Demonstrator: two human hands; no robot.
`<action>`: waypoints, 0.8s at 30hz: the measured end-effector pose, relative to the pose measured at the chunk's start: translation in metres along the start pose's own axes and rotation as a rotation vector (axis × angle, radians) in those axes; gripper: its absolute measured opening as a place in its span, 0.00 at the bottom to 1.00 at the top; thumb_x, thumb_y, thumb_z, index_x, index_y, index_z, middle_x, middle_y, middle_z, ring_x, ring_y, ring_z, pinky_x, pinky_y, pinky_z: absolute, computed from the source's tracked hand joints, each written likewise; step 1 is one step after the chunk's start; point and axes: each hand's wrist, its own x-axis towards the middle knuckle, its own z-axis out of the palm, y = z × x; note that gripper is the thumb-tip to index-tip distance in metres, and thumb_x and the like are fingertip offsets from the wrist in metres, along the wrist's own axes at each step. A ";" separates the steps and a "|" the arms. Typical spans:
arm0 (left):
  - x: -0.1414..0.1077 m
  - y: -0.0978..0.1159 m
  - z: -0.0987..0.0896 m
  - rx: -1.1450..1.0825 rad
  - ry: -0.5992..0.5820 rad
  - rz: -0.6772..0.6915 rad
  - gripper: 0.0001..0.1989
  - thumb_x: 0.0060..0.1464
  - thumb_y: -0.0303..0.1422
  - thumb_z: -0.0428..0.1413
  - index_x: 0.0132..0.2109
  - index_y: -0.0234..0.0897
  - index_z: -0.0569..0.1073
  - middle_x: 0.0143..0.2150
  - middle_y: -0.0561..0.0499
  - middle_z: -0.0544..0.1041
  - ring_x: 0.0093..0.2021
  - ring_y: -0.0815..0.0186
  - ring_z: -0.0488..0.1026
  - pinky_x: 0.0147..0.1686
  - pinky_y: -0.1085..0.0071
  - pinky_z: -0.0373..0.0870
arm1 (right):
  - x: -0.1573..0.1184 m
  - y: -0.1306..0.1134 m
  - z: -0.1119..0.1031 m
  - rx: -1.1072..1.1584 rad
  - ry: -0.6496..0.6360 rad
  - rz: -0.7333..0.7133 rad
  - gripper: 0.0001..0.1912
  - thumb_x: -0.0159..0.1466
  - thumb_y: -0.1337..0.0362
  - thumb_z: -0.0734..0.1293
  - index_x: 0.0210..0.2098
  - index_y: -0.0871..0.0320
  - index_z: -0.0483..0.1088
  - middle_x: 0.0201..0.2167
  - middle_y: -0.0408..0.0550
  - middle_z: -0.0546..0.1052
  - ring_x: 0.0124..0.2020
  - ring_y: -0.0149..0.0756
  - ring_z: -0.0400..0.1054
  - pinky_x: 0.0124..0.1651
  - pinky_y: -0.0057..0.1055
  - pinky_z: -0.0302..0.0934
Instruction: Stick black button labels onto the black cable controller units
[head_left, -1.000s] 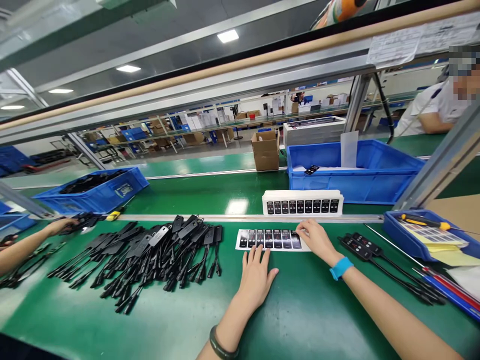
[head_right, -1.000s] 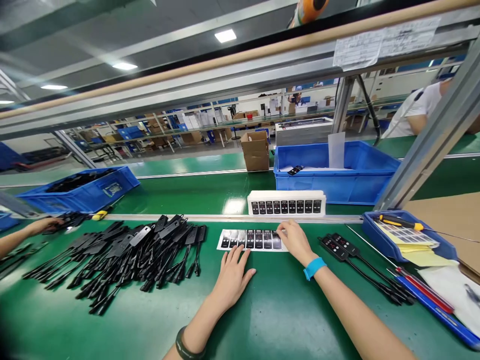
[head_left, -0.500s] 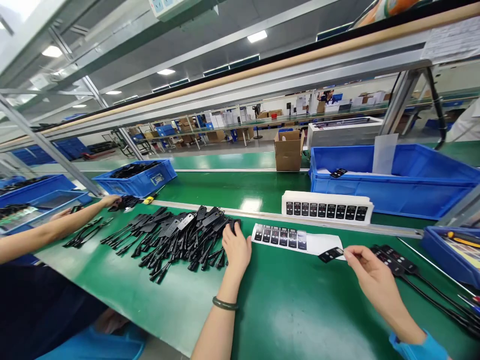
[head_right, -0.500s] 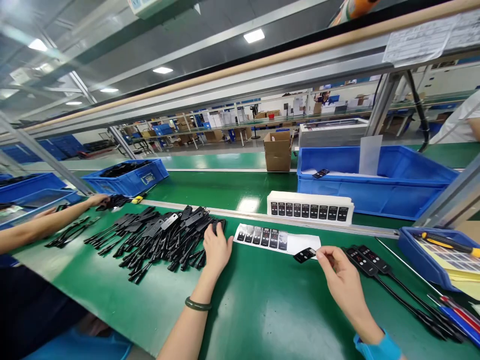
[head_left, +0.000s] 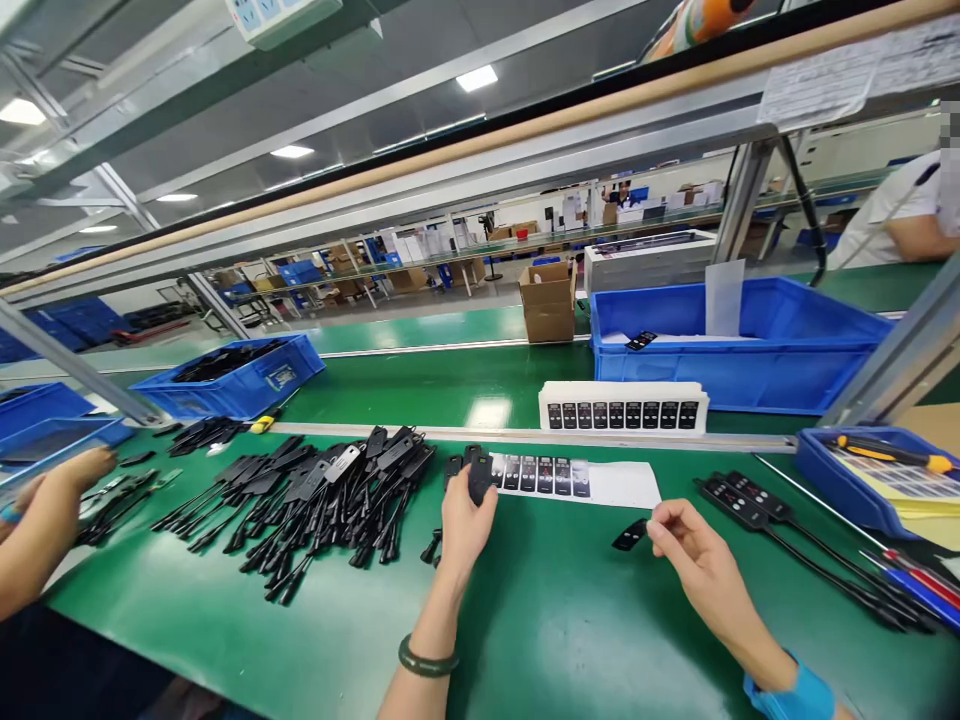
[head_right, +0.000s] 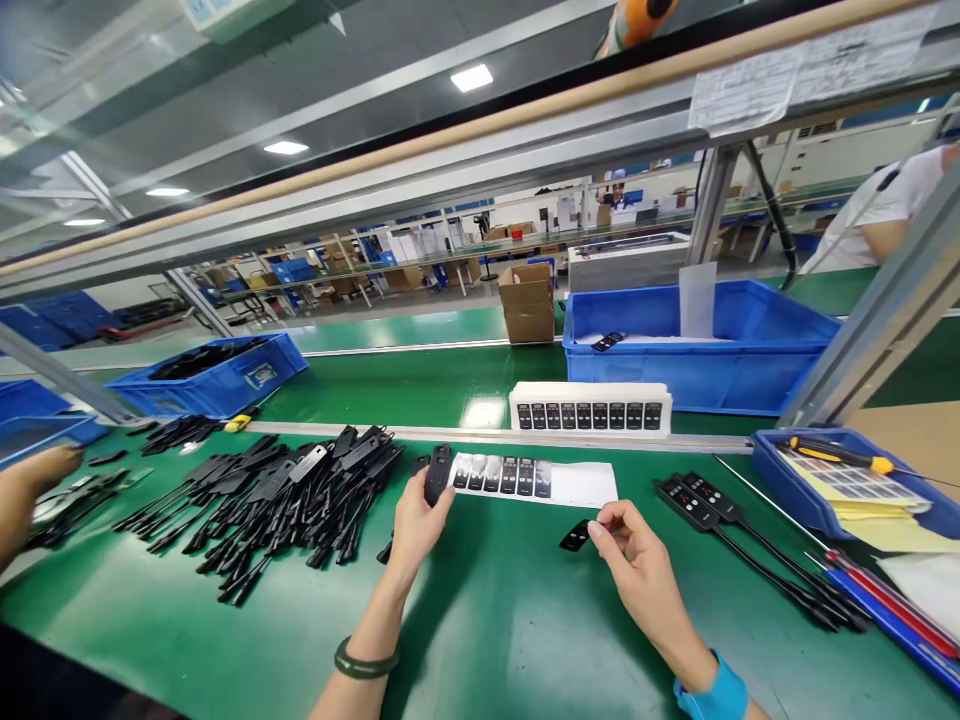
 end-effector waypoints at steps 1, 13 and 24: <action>-0.006 0.005 0.006 -0.091 -0.088 -0.006 0.23 0.52 0.40 0.53 0.53 0.34 0.64 0.41 0.45 0.70 0.28 0.66 0.70 0.30 0.68 0.69 | 0.000 -0.001 0.000 0.018 -0.004 0.005 0.12 0.64 0.52 0.62 0.31 0.53 0.62 0.26 0.39 0.62 0.25 0.31 0.59 0.29 0.28 0.57; -0.084 0.042 0.055 -0.910 -0.867 -0.411 0.25 0.43 0.28 0.61 0.49 0.34 0.64 0.38 0.46 0.76 0.35 0.64 0.77 0.42 0.63 0.70 | -0.005 -0.009 0.008 0.109 -0.049 0.122 0.13 0.62 0.53 0.64 0.29 0.55 0.63 0.22 0.38 0.62 0.19 0.27 0.55 0.22 0.26 0.53; -0.099 0.047 0.054 -0.998 -0.970 -0.485 0.27 0.45 0.30 0.63 0.51 0.34 0.63 0.43 0.40 0.77 0.45 0.55 0.76 0.50 0.55 0.66 | -0.009 -0.008 0.014 0.089 -0.060 0.185 0.12 0.59 0.55 0.67 0.29 0.57 0.68 0.22 0.41 0.69 0.24 0.30 0.63 0.27 0.26 0.59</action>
